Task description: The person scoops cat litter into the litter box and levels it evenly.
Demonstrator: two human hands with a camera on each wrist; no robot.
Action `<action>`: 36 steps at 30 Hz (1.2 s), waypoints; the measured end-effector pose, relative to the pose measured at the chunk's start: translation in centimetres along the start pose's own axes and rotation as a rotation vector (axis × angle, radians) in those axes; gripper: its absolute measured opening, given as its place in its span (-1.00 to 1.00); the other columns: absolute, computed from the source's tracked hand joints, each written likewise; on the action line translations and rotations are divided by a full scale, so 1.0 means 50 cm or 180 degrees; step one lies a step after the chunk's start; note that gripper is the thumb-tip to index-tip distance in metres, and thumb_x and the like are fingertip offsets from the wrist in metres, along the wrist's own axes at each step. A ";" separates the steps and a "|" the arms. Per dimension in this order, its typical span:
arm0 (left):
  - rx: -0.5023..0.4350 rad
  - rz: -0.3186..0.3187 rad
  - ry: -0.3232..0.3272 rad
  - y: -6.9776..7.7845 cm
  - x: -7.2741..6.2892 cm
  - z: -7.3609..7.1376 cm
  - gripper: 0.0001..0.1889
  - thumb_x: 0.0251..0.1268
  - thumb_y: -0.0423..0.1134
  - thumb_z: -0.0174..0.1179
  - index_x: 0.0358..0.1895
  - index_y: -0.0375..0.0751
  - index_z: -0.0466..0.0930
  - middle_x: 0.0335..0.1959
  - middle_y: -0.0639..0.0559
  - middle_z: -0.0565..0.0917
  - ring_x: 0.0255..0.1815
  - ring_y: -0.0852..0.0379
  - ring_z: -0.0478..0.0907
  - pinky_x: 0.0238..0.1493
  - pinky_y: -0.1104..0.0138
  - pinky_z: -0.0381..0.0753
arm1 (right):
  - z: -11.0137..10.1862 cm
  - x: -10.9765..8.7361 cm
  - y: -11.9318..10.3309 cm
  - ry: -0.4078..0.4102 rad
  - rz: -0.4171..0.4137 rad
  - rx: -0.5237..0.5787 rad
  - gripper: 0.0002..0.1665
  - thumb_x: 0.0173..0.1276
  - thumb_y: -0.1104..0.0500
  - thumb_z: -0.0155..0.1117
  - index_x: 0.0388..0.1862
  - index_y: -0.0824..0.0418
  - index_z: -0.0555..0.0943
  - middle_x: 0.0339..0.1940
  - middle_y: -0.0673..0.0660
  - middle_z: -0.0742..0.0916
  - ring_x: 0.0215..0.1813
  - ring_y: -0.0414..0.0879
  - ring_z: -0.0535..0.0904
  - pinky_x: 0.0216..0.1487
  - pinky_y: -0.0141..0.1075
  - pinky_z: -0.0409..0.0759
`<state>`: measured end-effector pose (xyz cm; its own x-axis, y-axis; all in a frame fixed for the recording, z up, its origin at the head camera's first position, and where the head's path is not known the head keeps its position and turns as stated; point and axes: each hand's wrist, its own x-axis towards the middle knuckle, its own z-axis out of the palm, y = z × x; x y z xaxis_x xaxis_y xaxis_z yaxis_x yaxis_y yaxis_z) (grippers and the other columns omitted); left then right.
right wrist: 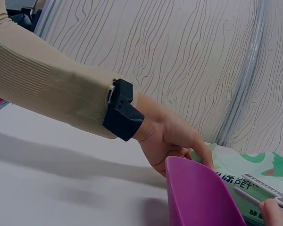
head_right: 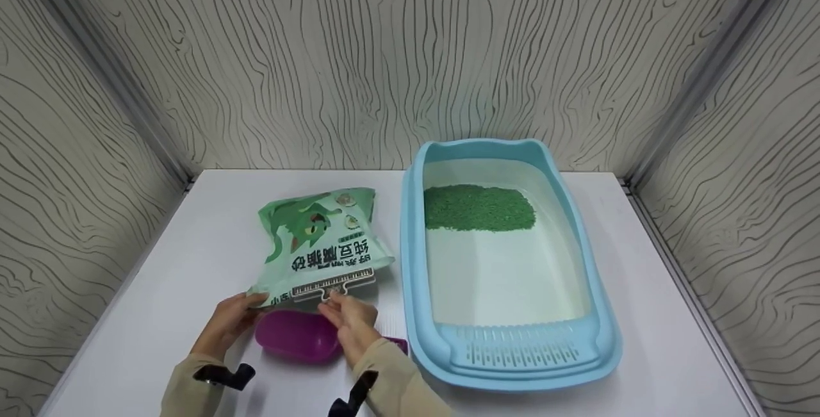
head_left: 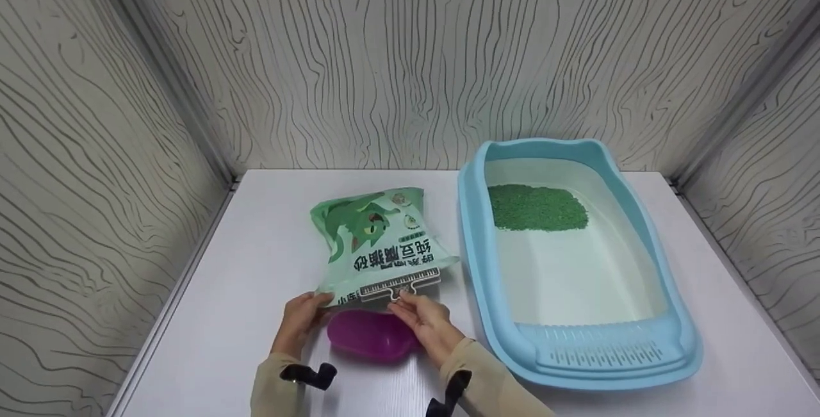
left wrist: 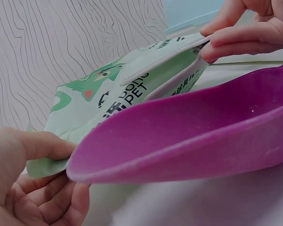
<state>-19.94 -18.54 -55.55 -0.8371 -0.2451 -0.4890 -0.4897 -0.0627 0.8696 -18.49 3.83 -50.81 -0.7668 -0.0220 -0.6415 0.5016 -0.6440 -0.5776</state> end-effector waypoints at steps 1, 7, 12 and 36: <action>-0.0001 -0.0003 0.0000 0.000 0.000 0.001 -0.75 0.12 -0.29 0.29 -0.20 -0.43 0.59 -0.63 0.14 0.61 -0.60 0.28 0.47 -0.49 0.46 0.47 | 0.002 0.001 0.000 0.0032 -0.0012 -0.0020 -0.87 0.25 0.50 0.21 -0.21 0.47 0.57 -0.48 0.25 0.70 -0.25 0.12 0.77 -0.01 -0.18 0.71; 0.0002 -0.0013 -0.0039 0.002 0.002 0.004 -0.76 0.15 -0.29 0.27 -0.20 -0.42 0.58 -0.60 0.14 0.61 -0.55 0.28 0.47 -0.45 0.47 0.49 | 0.014 0.010 -0.001 0.0118 -0.0083 -0.0050 -0.90 0.25 0.50 0.20 -0.24 0.48 0.58 -0.54 0.22 0.68 -0.31 0.10 0.77 -0.08 -0.20 0.73; -0.0042 0.0007 -0.0056 0.005 0.000 0.005 -0.72 0.17 -0.31 0.25 -0.15 -0.49 0.54 -0.62 0.14 0.60 -0.57 0.29 0.47 -0.48 0.49 0.48 | 0.024 0.020 0.006 0.0141 -0.0095 -0.0050 -0.92 0.25 0.51 0.20 -0.27 0.47 0.58 -0.58 0.20 0.67 -0.35 0.08 0.76 -0.07 -0.18 0.73; -0.0014 -0.0122 0.0018 0.000 0.002 -0.003 -0.77 0.17 -0.28 0.26 -0.23 -0.42 0.54 -0.64 0.13 0.60 -0.58 0.29 0.48 -0.48 0.49 0.50 | 0.015 0.034 0.009 -0.0093 0.0081 -0.0236 -0.91 0.25 0.43 0.28 -0.27 0.44 0.61 -0.53 0.21 0.71 -0.32 0.08 0.76 0.06 -0.08 0.68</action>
<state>-19.99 -18.68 -55.57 -0.8165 -0.2478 -0.5215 -0.5202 -0.0763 0.8506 -19.85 2.95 -51.76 -0.7642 -0.0605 -0.6421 0.5486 -0.5846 -0.5978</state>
